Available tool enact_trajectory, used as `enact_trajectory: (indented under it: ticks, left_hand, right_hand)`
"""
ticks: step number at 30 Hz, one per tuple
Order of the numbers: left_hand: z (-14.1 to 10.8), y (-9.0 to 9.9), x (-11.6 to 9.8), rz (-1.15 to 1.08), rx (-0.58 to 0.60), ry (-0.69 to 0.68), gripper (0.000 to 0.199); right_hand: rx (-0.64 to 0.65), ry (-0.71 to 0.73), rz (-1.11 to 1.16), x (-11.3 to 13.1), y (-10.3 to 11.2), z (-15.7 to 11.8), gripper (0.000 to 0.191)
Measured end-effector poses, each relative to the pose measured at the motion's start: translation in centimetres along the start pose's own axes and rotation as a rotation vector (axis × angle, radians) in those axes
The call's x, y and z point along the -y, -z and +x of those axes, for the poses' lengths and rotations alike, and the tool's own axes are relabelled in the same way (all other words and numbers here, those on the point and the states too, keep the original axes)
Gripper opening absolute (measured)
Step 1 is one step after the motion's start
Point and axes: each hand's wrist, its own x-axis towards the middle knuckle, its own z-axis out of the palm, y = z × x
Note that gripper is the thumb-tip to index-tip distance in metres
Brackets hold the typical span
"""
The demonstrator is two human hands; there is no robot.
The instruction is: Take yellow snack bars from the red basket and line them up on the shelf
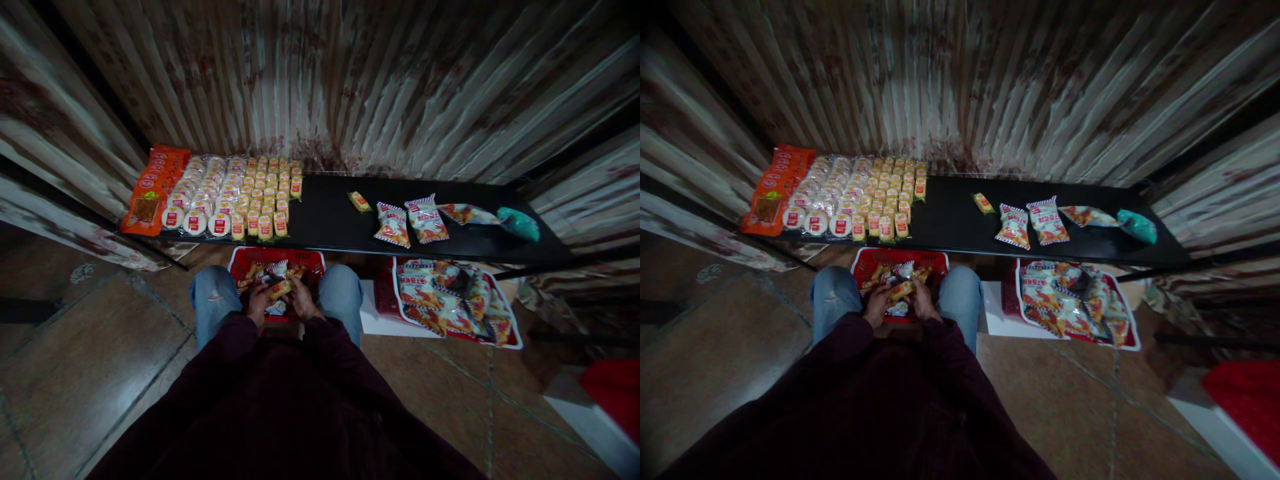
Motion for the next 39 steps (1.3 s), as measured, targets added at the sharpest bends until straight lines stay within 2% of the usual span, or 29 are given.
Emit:
enact_trajectory:
  ticks: [3,10,15,19,29,32,36,39]
  left_hand:
    - [-0.6,-0.2,-0.2,-0.026,0.051,0.01,0.029]
    - [-2.2,-1.2,-0.1,-0.061,0.137,-0.014,0.021]
    - [-2.9,-2.0,-0.5,0.016,0.13,-0.074,0.026]
    - [-3.3,-2.1,-0.7,0.088,0.128,-0.132,0.029]
    - [-3.4,-2.4,-0.8,0.285,0.121,-0.285,0.02]
    - [-3.5,-2.6,-0.9,0.29,0.144,-0.257,0.025]
    - [-4.3,-2.8,-1.3,0.169,0.147,-0.174,0.048]
    - [-4.6,-2.9,-1.4,0.099,0.171,-0.132,0.048]
  right_hand:
    - [-0.087,-0.109,0.119,0.4,-0.4,-0.3,0.035]
    - [-0.043,0.032,0.128,0.7,0.0,-0.5,0.04]
    - [-0.001,0.089,0.158,0.6,-0.2,-0.9,0.043]
    - [0.018,0.046,0.168,0.7,-0.2,-1.5,0.045]
    - [0.0,-0.02,0.257,1.4,0.0,-2.5,0.04]
    - [-0.005,-0.032,0.272,1.4,0.0,-2.6,0.043]
    - [-0.021,-0.013,0.216,1.2,0.0,-2.4,0.043]
    - [-0.047,0.036,0.136,0.9,0.1,-2.1,0.04]
